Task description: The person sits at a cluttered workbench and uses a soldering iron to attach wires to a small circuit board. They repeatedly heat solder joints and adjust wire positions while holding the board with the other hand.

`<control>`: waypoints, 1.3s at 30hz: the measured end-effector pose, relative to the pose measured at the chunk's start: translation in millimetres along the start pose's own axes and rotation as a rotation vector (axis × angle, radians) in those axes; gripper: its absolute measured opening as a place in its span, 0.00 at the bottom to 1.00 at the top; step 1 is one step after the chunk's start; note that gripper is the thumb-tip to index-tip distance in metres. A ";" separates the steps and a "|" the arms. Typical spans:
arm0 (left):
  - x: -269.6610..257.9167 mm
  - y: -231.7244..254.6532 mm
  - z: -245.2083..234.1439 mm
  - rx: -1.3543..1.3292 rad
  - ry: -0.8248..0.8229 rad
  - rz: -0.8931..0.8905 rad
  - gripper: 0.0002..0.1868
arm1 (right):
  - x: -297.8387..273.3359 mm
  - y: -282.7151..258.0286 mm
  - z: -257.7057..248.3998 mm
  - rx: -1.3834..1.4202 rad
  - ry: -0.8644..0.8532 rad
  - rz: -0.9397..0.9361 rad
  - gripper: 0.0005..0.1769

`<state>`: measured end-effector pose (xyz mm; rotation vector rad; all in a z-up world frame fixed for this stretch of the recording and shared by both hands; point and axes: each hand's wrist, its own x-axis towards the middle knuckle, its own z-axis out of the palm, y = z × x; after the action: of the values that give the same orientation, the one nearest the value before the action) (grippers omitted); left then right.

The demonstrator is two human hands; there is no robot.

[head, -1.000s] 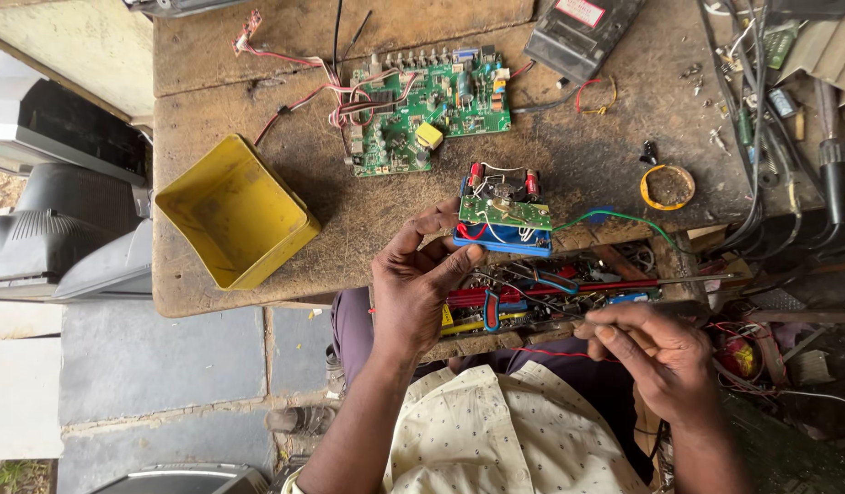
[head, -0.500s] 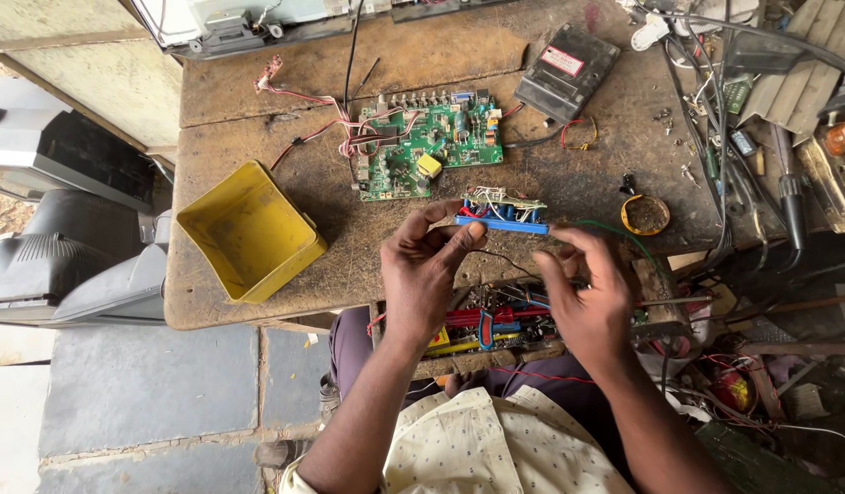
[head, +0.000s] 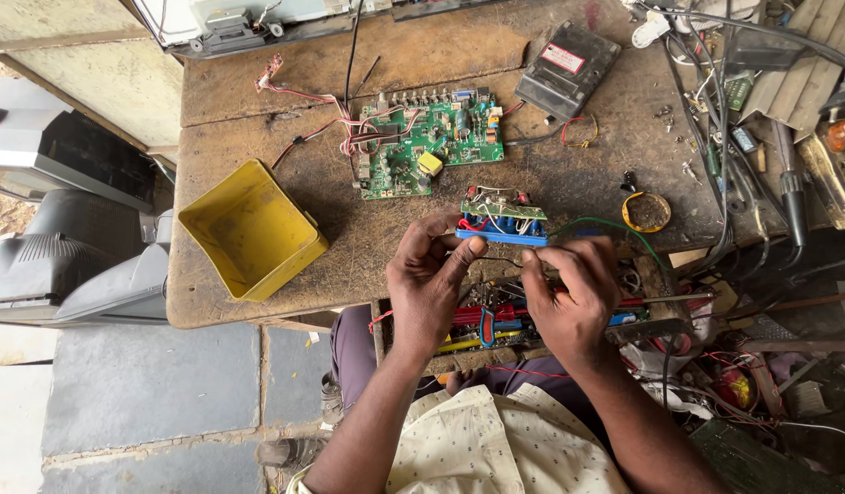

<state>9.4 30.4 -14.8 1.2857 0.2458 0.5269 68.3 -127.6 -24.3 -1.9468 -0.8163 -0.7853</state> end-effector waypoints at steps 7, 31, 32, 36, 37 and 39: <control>-8.1 0.9 0.5 -0.023 -0.018 -0.014 0.19 | -4.2 -2.4 1.4 -0.044 0.042 -0.001 0.11; -30.1 -22.9 -9.9 0.100 -0.072 0.150 0.16 | -23.2 -1.2 -12.7 0.016 -0.120 0.007 0.10; -31.0 -23.7 -9.0 0.104 -0.072 0.138 0.17 | -24.7 -3.6 -12.3 0.005 -0.106 0.029 0.10; -32.2 -25.7 -7.0 0.079 -0.104 0.124 0.22 | -30.8 -2.9 -10.0 0.005 -0.086 0.070 0.09; -31.9 -26.7 -7.9 0.147 -0.101 0.144 0.22 | -33.5 -2.0 -8.1 0.004 -0.081 0.082 0.09; -31.6 -29.4 -9.8 0.242 -0.093 0.189 0.21 | -38.0 0.4 -5.9 0.006 -0.070 0.096 0.09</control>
<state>-15.3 17.4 -49.2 1.5750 0.1128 0.6102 45.0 -142.0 -51.3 -2.0023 -0.7593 -0.6603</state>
